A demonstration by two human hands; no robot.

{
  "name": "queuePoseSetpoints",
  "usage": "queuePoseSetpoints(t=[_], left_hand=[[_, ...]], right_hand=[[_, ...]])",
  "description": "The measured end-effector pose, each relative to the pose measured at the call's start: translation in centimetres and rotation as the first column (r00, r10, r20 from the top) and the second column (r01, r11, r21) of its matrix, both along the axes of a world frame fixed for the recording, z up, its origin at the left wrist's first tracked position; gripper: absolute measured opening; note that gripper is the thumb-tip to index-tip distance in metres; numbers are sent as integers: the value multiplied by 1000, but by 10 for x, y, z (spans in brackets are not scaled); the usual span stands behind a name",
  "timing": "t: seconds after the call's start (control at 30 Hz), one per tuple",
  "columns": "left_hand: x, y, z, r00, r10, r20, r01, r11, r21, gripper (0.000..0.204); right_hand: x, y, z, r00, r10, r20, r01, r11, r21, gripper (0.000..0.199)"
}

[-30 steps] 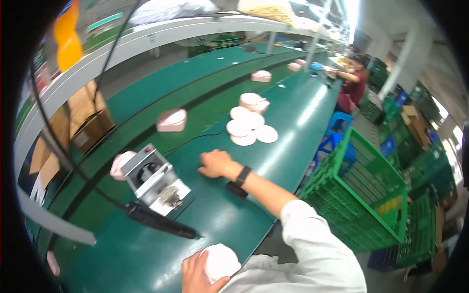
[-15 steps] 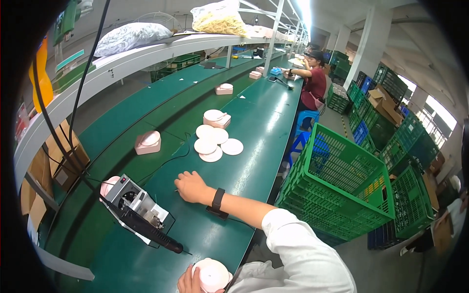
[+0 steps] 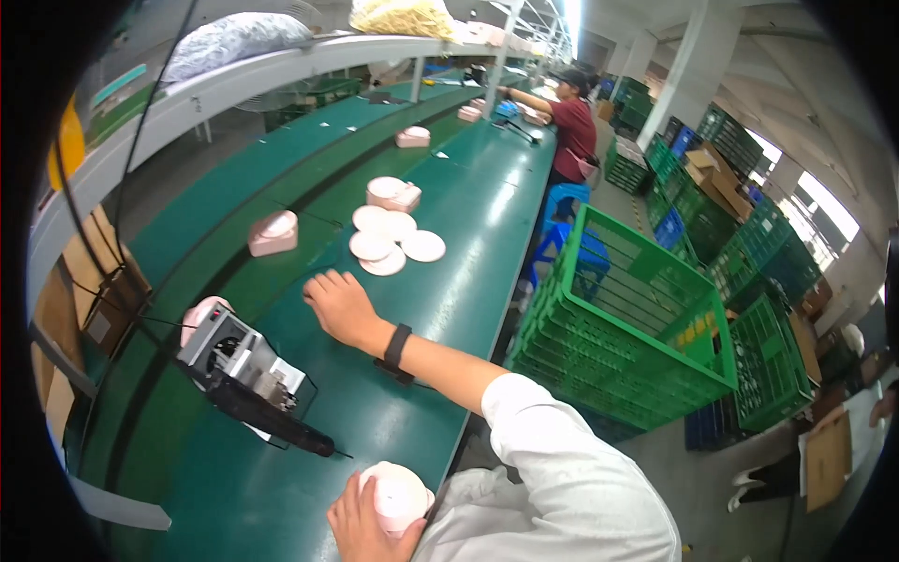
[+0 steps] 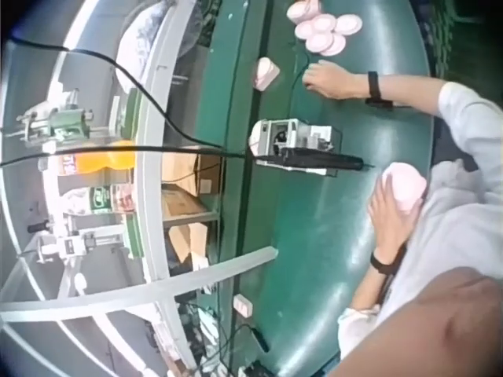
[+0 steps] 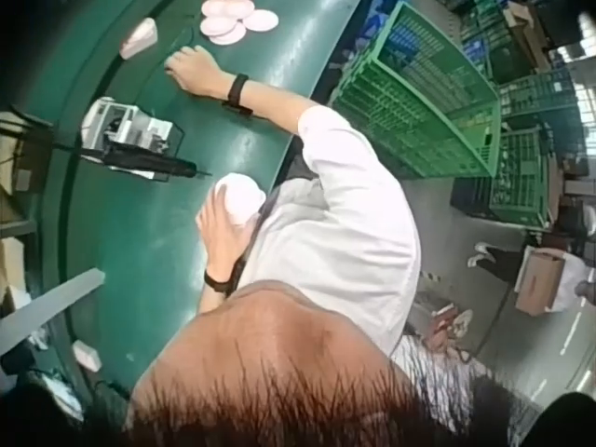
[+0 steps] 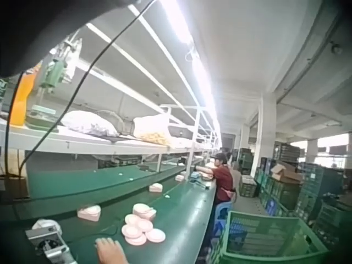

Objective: The person picks up a pink base and a white disc, fits the disc onto the base, and uses a power screwdriver to drive a screw into the center. They repeat this process with several units, occasionally inserting a small metal pin into the disc by hand.

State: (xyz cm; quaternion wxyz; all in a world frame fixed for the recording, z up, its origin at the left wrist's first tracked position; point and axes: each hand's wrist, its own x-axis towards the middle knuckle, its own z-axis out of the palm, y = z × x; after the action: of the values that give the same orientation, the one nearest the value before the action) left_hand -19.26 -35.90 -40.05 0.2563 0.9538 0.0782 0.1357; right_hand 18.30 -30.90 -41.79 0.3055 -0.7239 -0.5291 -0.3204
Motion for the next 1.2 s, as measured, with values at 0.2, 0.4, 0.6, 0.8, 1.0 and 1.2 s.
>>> queuePoseSetpoints(t=[0.2, 0.4, 0.6, 0.8, 1.0, 1.2], left_hand=[[-4, 25, -21, 997, 11, 76, -8, 999, -36, 94], [-5, 43, -22, 987, 91, 130, -87, 996, -35, 90], [-6, 39, -31, 969, 194, 151, -167, 970, -177, 85], [-16, 48, -36, 967, 149, 208, -75, 942, -327, 82], [-24, 55, -63, 938, 287, 193, -88, 738, -670, 49], [-22, 58, -65, 921, 355, 159, -118, 644, -756, 31]], right_hand=[[-59, -44, 64, 724, 327, -607, -203, 943, 265, 12], [-130, -118, 71, 372, 386, -844, -276, 914, 297, 19], [-196, -142, 62, 245, 389, -888, -339, 892, 298, 17], [-207, -148, 34, 304, 348, -887, -553, 823, 133, 10], [-223, -139, 31, 478, 194, -857, -484, 872, -73, 9], [-227, -140, 29, 551, 134, -823, -476, 861, -178, 6]])
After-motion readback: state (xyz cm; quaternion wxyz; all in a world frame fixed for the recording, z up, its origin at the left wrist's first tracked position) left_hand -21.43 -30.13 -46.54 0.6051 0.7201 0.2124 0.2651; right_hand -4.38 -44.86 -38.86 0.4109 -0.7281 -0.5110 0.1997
